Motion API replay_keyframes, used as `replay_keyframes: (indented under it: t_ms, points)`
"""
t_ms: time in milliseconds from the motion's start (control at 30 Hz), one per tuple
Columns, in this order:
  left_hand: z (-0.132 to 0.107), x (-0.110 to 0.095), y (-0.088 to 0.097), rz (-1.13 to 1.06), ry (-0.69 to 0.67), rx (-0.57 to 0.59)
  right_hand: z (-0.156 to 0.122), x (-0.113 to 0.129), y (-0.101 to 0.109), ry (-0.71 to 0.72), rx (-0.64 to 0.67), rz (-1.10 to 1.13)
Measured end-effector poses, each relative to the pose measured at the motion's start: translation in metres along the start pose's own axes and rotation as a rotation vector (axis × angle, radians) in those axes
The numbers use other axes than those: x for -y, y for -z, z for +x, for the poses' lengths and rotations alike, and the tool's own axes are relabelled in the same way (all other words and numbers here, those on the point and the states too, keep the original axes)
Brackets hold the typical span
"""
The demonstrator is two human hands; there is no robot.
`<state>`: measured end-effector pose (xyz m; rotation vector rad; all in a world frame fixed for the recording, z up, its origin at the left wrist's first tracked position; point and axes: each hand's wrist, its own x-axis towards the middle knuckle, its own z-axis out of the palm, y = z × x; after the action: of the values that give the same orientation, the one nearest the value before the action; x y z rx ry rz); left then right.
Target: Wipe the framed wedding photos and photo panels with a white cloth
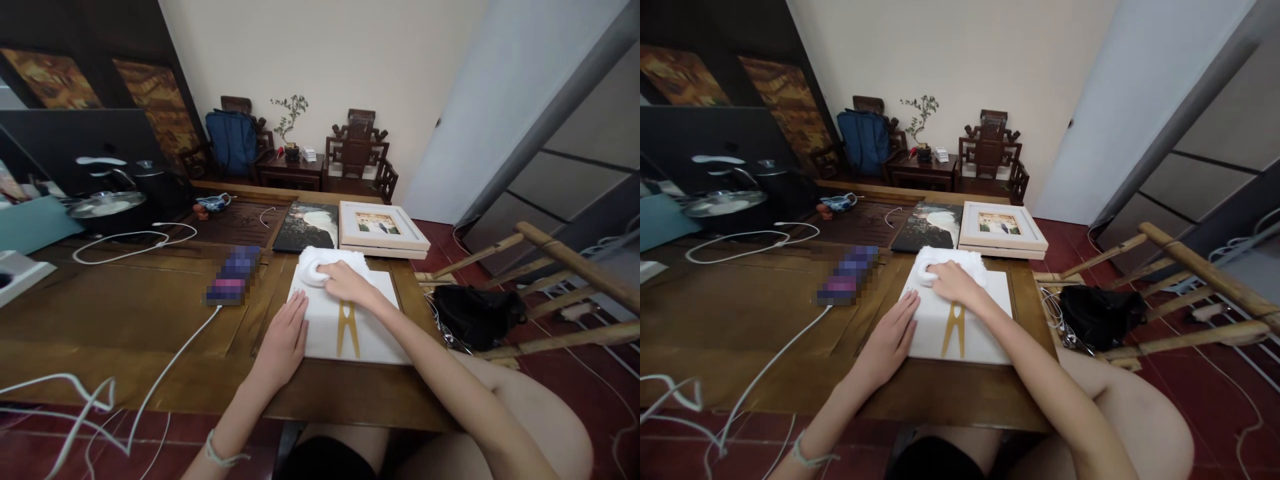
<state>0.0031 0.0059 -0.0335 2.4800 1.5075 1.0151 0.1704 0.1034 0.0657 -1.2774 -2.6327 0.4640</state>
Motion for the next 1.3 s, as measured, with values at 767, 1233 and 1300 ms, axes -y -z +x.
replay_keyframes:
  t_ms: [767,1233,1300]
  points:
    - [0.001,-0.002,0.0,-0.01,0.012,0.011,-0.219,0.025,-0.006,-0.105,0.183,-0.034]
    - [0.001,-0.001,0.002,-0.034,0.032,0.023,-0.086,-0.077,0.026,-0.16,-0.089,-0.071]
    - [0.001,-0.001,0.002,-0.031,0.028,0.024,-0.086,-0.074,0.026,-0.164,-0.1,-0.07]
